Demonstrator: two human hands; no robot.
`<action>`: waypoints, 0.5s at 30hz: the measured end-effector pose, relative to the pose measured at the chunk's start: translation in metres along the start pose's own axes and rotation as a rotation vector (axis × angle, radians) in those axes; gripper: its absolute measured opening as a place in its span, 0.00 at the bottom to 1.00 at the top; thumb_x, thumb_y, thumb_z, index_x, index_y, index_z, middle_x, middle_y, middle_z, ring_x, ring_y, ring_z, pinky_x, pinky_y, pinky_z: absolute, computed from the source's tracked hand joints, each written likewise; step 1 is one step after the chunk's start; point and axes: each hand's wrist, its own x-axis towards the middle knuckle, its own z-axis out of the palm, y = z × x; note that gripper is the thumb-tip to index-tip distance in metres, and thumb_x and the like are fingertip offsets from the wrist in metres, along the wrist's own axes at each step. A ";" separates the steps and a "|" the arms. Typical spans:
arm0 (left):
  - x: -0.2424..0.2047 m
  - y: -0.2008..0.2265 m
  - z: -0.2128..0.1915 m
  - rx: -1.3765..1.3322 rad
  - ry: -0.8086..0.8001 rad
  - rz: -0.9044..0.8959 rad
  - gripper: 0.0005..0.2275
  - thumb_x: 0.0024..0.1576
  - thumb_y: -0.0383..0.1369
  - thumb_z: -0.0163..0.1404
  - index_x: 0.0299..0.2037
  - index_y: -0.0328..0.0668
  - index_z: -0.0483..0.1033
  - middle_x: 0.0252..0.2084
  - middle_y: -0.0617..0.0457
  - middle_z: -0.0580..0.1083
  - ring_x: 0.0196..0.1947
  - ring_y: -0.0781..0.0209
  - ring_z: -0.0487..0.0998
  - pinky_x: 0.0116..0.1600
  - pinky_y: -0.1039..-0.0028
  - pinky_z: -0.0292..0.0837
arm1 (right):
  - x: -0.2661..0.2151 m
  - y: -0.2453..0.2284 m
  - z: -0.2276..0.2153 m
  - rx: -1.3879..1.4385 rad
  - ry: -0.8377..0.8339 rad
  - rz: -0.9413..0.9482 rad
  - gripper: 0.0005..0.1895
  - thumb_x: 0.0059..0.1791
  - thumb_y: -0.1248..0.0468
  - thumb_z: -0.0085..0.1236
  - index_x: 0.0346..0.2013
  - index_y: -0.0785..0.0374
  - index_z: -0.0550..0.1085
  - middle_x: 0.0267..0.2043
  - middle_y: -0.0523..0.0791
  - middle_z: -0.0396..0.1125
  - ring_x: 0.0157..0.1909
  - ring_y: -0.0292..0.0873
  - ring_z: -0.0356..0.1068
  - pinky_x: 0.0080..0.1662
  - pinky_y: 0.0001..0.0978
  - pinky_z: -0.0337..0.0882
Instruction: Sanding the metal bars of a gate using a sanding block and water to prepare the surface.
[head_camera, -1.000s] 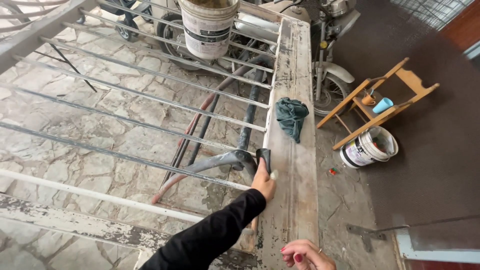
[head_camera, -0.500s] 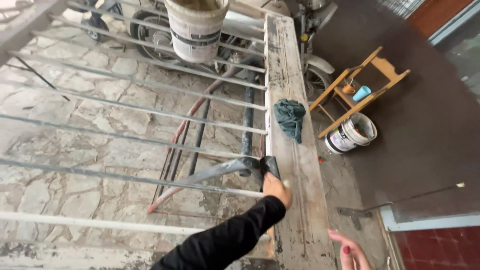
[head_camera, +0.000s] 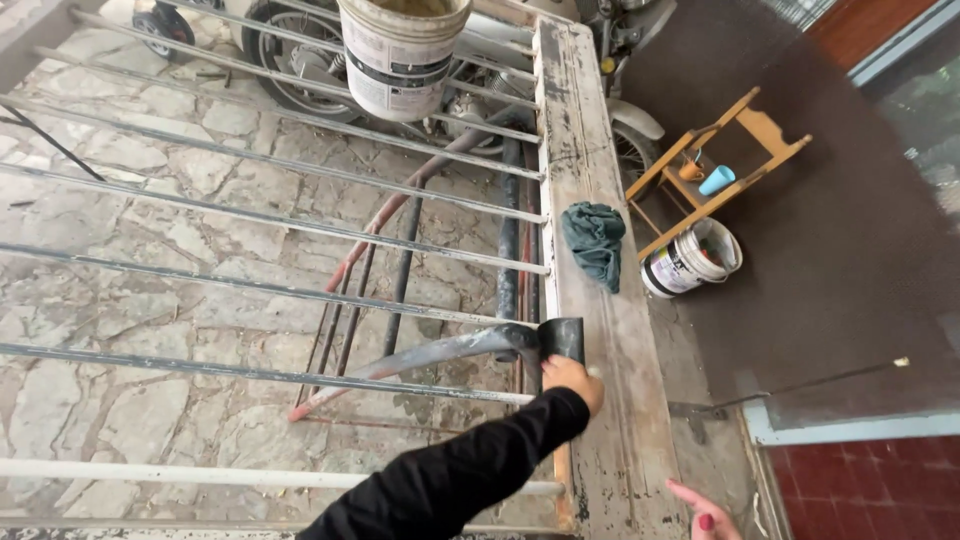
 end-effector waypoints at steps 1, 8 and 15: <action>0.006 0.000 0.001 -0.007 0.011 -0.061 0.41 0.49 0.44 0.57 0.63 0.16 0.53 0.59 0.29 0.64 0.59 0.36 0.69 0.64 0.58 0.62 | -0.021 -0.049 0.048 -0.228 0.247 -0.032 0.59 0.35 0.28 0.41 0.68 0.68 0.65 0.40 0.44 0.57 0.41 0.40 0.56 0.43 0.36 0.52; -0.035 0.002 -0.038 0.154 0.016 0.138 0.46 0.45 0.38 0.60 0.67 0.11 0.48 0.66 0.23 0.60 0.68 0.39 0.63 0.71 0.67 0.56 | -0.040 -0.056 0.046 -0.221 0.175 -0.050 0.66 0.31 0.26 0.45 0.71 0.70 0.64 0.06 0.39 0.52 0.07 0.33 0.46 0.12 0.28 0.48; -0.048 0.016 -0.188 -0.149 -0.396 0.244 0.13 0.50 0.33 0.43 0.42 0.38 0.74 0.45 0.32 0.76 0.47 0.27 0.76 0.53 0.49 0.73 | -0.039 -0.169 0.092 -0.417 0.392 -0.167 0.66 0.33 0.22 0.27 0.62 0.74 0.70 0.71 0.57 0.64 0.74 0.54 0.60 0.75 0.49 0.51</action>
